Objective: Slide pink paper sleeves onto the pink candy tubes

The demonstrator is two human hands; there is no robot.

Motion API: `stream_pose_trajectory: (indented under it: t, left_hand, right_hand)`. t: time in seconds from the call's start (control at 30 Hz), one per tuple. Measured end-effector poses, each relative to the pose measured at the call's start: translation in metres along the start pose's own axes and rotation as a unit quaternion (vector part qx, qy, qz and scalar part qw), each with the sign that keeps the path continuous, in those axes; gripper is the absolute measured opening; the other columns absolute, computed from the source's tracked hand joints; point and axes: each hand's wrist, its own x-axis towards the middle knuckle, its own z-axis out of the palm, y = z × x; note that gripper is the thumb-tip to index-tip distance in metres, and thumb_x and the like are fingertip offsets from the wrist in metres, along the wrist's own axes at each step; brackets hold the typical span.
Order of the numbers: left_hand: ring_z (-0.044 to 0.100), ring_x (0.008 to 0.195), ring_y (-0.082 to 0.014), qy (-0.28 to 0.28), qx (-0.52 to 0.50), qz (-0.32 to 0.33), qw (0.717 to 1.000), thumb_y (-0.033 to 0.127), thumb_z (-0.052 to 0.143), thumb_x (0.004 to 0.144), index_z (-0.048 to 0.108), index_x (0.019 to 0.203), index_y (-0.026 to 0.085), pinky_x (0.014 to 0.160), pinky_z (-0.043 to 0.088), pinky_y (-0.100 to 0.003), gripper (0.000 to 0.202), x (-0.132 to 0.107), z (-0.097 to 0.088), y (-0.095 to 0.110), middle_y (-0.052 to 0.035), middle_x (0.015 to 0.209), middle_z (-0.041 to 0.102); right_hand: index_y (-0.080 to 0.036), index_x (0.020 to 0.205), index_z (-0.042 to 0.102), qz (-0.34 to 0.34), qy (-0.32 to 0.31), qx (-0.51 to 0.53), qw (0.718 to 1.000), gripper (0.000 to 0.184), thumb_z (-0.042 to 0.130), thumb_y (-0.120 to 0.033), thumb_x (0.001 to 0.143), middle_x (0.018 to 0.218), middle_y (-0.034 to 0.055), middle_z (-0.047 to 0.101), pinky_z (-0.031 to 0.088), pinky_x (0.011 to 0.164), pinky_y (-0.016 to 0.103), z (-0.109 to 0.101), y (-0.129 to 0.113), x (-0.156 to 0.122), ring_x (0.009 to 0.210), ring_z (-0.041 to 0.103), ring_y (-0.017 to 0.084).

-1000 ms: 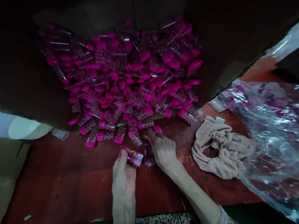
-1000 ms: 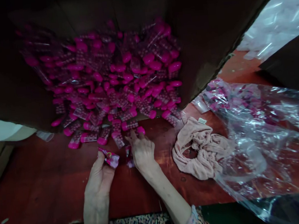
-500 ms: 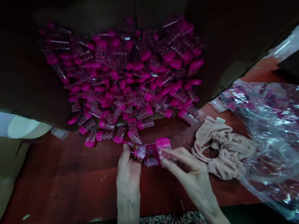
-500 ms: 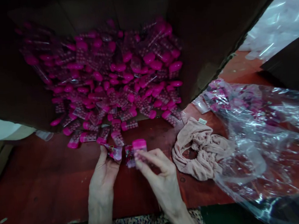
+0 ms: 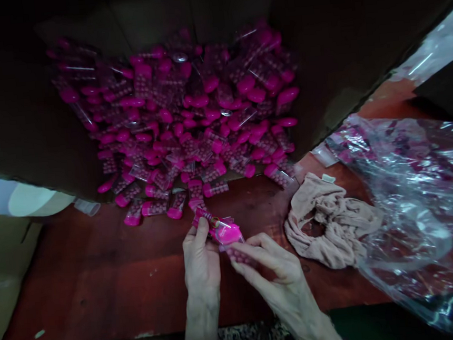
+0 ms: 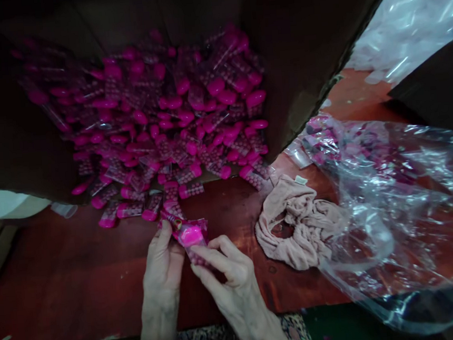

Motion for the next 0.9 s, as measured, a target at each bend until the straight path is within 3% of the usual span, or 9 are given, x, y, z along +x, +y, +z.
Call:
stream_pose_trajectory:
  t: [0.17,0.33,0.63,0.77,0.9]
  left_hand:
    - [0.059,0.054,-0.0102,-0.016,0.047,0.007,0.999,0.027,0.081,0.053,0.066,0.066,0.013,0.057,0.046,-0.022,0.025,-0.005,0.005,-0.008,-0.0003,0.061,0.067]
    - [0.063,0.062,-0.0117,-0.048,0.071,0.02,0.996,0.022,0.077,0.061,0.067,0.073,0.013,0.067,0.048,-0.024,0.017,-0.015,0.008,-0.015,-0.0015,0.069,0.07]
    - [0.067,0.088,-0.025,-0.134,0.059,-0.092,0.985,0.031,0.072,0.069,0.067,0.083,0.01,0.084,0.048,-0.038,0.026,-0.014,0.008,-0.007,-0.0119,0.08,0.073]
    - [0.065,0.094,-0.026,-0.164,0.057,-0.098,0.98,0.029,0.067,0.074,0.067,0.085,0.009,0.088,0.046,-0.039,0.023,-0.014,0.006,-0.011,-0.0145,0.086,0.073]
    - [0.065,0.093,-0.0266,-0.183,0.064,-0.121,0.973,0.03,0.065,0.076,0.068,0.08,0.009,0.087,0.046,-0.04,0.022,-0.013,0.008,-0.016,-0.0144,0.081,0.073]
  right_hand:
    - [-0.018,0.117,0.057,0.085,0.057,0.006,0.995,0.043,0.065,-0.015,0.076,0.09,0.0039,0.066,0.054,0.069,0.024,-0.001,0.011,-0.003,0.077,0.064,0.015]
    - [-0.02,0.114,0.062,0.081,0.068,-0.011,0.994,0.035,0.061,-0.018,0.08,0.091,0.0038,0.065,0.053,0.074,0.026,0.001,0.013,-0.004,0.081,0.063,0.016]
    - [-0.025,0.113,0.064,0.137,0.071,0.056,0.986,0.034,0.063,-0.024,0.079,0.084,0.0008,0.065,0.055,0.071,0.027,0.002,0.009,-0.002,0.08,0.062,0.016]
    - [-0.026,0.118,0.061,0.066,0.095,0.001,0.993,0.037,0.058,-0.016,0.082,0.084,0.0021,0.061,0.052,0.071,0.025,0.005,0.013,-0.006,0.079,0.06,0.015]
    - [-0.026,0.127,0.052,-0.007,0.12,-0.048,0.992,0.047,0.052,-0.008,0.084,0.088,0.0042,0.056,0.052,0.072,0.023,0.01,0.016,-0.01,0.08,0.059,0.014]
